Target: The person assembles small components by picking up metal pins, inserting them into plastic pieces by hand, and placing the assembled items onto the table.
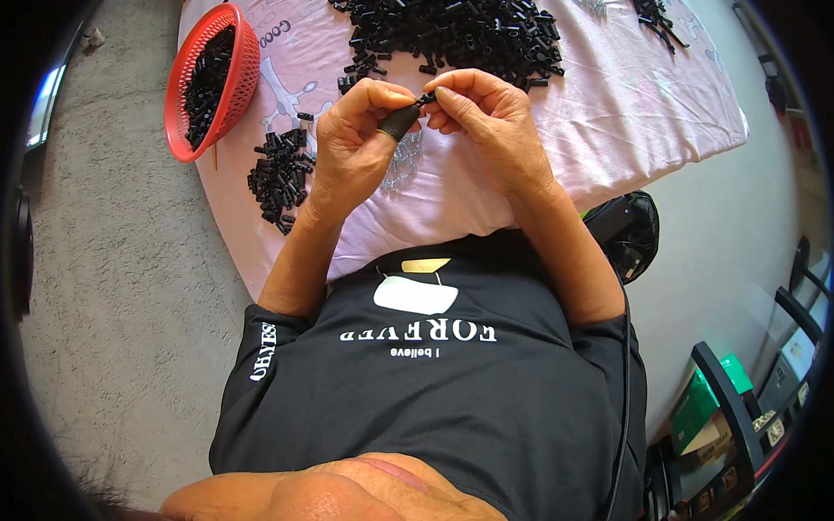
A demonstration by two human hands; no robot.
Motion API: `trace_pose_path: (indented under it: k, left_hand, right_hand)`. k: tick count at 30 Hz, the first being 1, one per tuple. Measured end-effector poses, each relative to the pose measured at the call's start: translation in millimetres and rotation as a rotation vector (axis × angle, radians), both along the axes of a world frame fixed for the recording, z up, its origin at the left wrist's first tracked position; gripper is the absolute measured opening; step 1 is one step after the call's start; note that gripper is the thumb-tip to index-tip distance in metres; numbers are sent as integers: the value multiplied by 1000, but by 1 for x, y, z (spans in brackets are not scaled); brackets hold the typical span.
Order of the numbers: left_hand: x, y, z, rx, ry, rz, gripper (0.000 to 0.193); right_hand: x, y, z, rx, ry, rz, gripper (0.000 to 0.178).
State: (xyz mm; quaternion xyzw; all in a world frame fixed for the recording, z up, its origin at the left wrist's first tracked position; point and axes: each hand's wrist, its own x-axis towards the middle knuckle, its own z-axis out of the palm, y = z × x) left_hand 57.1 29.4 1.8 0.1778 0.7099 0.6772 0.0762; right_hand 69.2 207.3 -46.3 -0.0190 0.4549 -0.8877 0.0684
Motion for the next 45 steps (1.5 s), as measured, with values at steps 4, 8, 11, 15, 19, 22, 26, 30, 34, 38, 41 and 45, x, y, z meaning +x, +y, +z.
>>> trace_pose_path:
  k: [4, 8, 11, 15, 19, 22, 26, 30, 34, 38, 41, 45]
  left_hand:
    - [1, 3, 1, -11, 50, 0, 14]
    - [1, 3, -1, -22, 133, 18, 15]
    - [-3, 2, 2, -145, 315, 41, 18]
    - [-2, 3, 5, -264, 458, 56, 22]
    - [-1, 2, 7, -291, 471, 68, 22]
    - [-1, 3, 13, -303, 439, 64, 23]
    - [-3, 1, 14, -330, 426, 26, 24]
    - [-4, -2, 13, -353, 330, 3, 30]
    - [-8, -1, 17, -393, 357, -41, 37]
    - [-11, -2, 18, -423, 379, -104, 43]
    - [-11, -2, 18, -400, 368, -119, 41]
    - [-9, -1, 21, -364, 283, -102, 34]
  right_hand:
    - [1, 2, 5, 75, 57, -18, 15]
    - [1, 0, 5, 72, 96, -25, 15]
    - [1, 0, 3, 17, 61, -3, 15]
    - [1, -2, 2, 13, 47, -4, 16]
    - [2, -1, 3, -51, 5, 23, 17]
    - [2, 0, 2, -78, -26, 38, 17]
    - [2, 0, 5, -44, -29, 46, 18]
    - [2, -3, 9, -3, -47, 29, 23]
    - [2, -5, 6, -3, -37, 24, 24]
    - [2, -4, 10, 11, -50, 19, 26]
    - [3, -2, 17, 29, -59, 30, 29]
    - [3, -3, 15, 22, -60, 50, 30]
